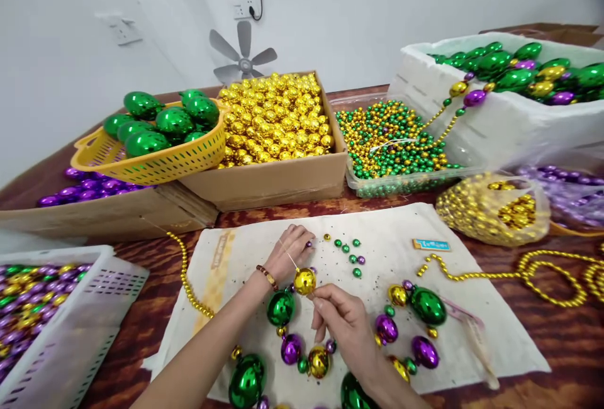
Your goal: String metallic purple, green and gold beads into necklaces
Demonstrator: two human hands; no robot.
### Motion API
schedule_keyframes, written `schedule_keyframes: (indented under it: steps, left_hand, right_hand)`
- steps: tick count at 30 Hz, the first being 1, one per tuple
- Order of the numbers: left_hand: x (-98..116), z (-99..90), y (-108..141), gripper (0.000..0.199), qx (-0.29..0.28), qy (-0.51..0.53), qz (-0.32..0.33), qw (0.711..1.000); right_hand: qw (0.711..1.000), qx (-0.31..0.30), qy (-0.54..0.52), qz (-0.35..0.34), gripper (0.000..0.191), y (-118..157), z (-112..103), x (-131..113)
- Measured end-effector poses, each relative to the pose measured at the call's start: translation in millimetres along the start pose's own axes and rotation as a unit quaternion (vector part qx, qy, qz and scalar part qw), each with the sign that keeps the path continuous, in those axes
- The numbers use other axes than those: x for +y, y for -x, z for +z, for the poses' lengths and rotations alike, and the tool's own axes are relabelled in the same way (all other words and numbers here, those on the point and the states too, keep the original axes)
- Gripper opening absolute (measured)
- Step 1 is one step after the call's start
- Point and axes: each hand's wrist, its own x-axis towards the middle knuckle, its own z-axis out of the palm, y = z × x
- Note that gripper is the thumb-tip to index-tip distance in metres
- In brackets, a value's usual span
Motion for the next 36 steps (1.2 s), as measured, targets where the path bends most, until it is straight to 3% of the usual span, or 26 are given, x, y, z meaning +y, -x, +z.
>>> schedule_keyframes:
  steps: [7, 12, 15, 18, 21, 23, 26, 27, 31, 36]
  left_hand:
    - [23, 17.5, -31, 0.027, -0.059, 0.026, 0.103, 0.993]
    - [28, 33.2, -46, 0.018, -0.094, 0.034, 0.112, 0.989]
    - [28, 34.7, -48, 0.014, -0.071, 0.061, 0.093, 0.991]
    - [27, 24.6, -43, 0.015, 0.006, 0.187, -0.012, 0.982]
    - [29, 2.6, -27, 0.016, 0.092, 0.336, -0.134, 0.928]
    - [32, -15.5, -10, 0.02, 0.127, 0.454, -0.184, 0.862]
    - [40, -39.5, 19, 0.024, 0.156, 0.621, -0.214, 0.738]
    - [43, -45.4, 27, 0.024, 0.165, 0.647, -0.215, 0.713]
    - [50, -58.3, 51, 0.021, 0.195, 0.687, -0.216, 0.666]
    - [52, -61.8, 62, 0.018, 0.212, 0.693, -0.211, 0.656]
  right_hand:
    - [1.0, 0.006, -0.002, -0.006, 0.022, -3, 1, -1]
    - [1.0, 0.011, -0.005, -0.009, 0.023, -3, 1, -1]
    - [1.0, 0.01, -0.008, -0.007, 0.022, -3, 0, 0]
    - [1.0, 0.007, -0.011, -0.01, 0.023, -4, -2, -2]
    - [1.0, 0.008, -0.01, -0.006, 0.024, -3, -3, -5]
    - [1.0, 0.009, -0.004, 0.001, 0.025, -3, -2, -7]
    - [1.0, 0.007, 0.006, 0.008, 0.028, -3, -1, -6]
    - [1.0, 0.004, 0.009, 0.01, 0.029, -3, 0, -5]
    - [0.999, -0.015, 0.024, 0.015, 0.03, -2, 2, 0]
    - [0.999, -0.025, 0.043, 0.01, 0.031, -1, 3, 3]
